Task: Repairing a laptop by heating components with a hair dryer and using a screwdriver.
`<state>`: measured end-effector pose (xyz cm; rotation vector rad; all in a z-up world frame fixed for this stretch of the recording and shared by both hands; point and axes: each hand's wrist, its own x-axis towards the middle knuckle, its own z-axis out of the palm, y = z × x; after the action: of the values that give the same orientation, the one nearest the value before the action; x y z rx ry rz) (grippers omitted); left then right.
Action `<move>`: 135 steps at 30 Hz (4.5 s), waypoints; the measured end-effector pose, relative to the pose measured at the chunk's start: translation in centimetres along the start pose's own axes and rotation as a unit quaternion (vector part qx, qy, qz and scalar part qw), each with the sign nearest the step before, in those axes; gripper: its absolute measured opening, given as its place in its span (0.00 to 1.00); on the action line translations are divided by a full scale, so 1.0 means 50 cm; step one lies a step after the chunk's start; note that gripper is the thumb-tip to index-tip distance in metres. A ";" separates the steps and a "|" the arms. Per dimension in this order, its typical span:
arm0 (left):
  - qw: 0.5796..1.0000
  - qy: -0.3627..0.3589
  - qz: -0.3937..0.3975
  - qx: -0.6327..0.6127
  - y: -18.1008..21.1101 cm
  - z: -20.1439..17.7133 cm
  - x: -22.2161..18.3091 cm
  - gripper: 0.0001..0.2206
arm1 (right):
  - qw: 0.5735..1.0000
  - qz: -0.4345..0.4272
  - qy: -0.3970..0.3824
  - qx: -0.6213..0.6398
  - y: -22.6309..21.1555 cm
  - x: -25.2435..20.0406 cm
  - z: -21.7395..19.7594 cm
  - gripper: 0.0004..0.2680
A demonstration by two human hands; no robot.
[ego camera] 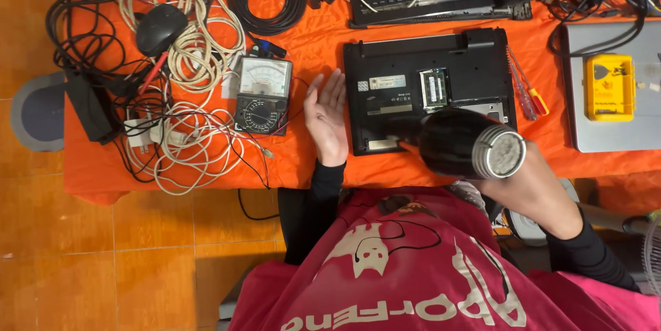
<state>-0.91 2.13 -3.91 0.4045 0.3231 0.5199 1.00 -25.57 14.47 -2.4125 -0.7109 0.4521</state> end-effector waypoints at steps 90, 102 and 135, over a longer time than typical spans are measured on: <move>0.677 -0.078 0.298 0.668 0.058 0.019 -0.040 0.26 | 0.948 -0.137 -0.158 0.241 0.004 0.470 -0.002 0.17; 0.564 -0.054 0.322 0.759 0.039 0.077 -0.060 0.14 | 0.953 -0.005 0.222 0.208 0.300 0.116 -0.017 0.10; 0.637 -0.280 0.440 0.568 -0.031 0.136 -0.442 0.18 | 0.946 -0.090 0.304 0.075 0.318 0.092 0.060 0.09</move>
<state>-15.74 -12.93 5.63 2.0026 -0.2597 1.0751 9.39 -32.62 1.73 -2.1392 -0.5796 -0.2992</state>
